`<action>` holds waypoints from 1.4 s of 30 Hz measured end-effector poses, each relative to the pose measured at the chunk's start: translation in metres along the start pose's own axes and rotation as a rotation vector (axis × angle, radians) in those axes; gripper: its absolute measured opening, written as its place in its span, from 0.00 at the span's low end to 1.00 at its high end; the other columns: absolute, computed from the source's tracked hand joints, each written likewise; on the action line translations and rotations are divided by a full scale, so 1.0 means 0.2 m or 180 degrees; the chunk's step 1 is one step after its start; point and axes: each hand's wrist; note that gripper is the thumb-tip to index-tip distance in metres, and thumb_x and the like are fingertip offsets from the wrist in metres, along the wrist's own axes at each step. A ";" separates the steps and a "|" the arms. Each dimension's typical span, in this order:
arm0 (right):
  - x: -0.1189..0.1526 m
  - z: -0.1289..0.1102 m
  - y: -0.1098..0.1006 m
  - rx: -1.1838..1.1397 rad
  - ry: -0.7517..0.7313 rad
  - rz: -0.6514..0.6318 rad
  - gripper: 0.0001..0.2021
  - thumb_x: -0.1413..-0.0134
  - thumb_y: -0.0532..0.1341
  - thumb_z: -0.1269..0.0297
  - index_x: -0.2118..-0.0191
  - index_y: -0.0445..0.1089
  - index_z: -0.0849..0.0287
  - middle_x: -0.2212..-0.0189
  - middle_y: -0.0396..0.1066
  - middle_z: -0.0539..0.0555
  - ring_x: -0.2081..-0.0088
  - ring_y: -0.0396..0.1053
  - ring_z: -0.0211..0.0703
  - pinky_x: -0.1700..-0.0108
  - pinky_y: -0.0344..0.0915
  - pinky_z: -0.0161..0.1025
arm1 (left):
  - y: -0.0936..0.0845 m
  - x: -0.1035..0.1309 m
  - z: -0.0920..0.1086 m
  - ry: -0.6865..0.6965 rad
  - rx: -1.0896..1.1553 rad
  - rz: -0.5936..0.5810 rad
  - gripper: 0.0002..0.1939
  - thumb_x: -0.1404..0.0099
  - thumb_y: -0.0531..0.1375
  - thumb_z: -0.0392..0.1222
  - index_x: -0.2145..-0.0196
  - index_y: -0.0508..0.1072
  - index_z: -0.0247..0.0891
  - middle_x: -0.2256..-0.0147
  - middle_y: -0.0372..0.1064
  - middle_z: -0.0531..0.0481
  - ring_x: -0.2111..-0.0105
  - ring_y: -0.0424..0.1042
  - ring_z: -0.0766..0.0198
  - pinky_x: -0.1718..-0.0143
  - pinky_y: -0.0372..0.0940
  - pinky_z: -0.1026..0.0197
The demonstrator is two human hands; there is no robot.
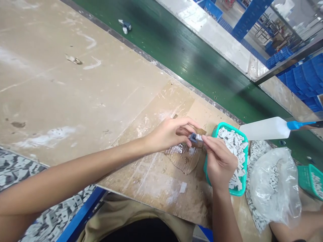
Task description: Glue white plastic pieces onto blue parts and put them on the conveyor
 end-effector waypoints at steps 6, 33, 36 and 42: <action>0.01 -0.01 0.00 0.0098 0.0145 -0.0173 0.18 0.39 0.58 0.78 0.54 0.78 0.49 0.61 0.79 0.52 0.59 0.75 0.42 0.56 0.73 0.44 | 0.01 0.01 0.02 0.0072 -0.0055 -0.0011 0.13 0.41 0.59 0.26 0.58 0.72 0.33 0.62 0.77 0.45 0.70 0.79 0.65 0.65 0.74 0.63; 0.01 0.00 0.02 0.0274 0.0463 -0.0573 0.14 0.36 0.55 0.72 0.52 0.76 0.55 0.55 0.74 0.57 0.53 0.72 0.41 0.51 0.70 0.39 | 0.08 -0.01 0.07 -0.0816 0.0013 0.0828 0.26 0.53 0.74 0.34 0.56 0.71 0.38 0.72 0.74 0.52 0.71 0.73 0.63 0.69 0.68 0.66; -0.01 -0.01 -0.02 0.0529 0.0255 0.0101 0.17 0.36 0.55 0.71 0.47 0.74 0.52 0.44 0.66 0.61 0.44 0.67 0.46 0.46 0.70 0.44 | 0.07 -0.02 0.10 -0.1154 0.0726 0.0823 0.28 0.52 0.73 0.34 0.54 0.72 0.39 0.67 0.75 0.49 0.71 0.75 0.62 0.73 0.69 0.67; -0.06 0.04 -0.20 0.0779 0.0687 0.0801 0.14 0.36 0.55 0.70 0.54 0.78 0.54 0.55 0.72 0.58 0.52 0.72 0.43 0.50 0.71 0.43 | 0.06 -0.04 0.15 -0.1796 0.1485 0.1542 0.17 0.45 0.59 0.19 0.59 0.70 0.33 0.69 0.74 0.47 0.70 0.79 0.61 0.68 0.75 0.68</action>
Point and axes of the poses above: each hand's wrist, its own x-axis away from the middle knuckle, its own y-axis out of the palm, z = x × y
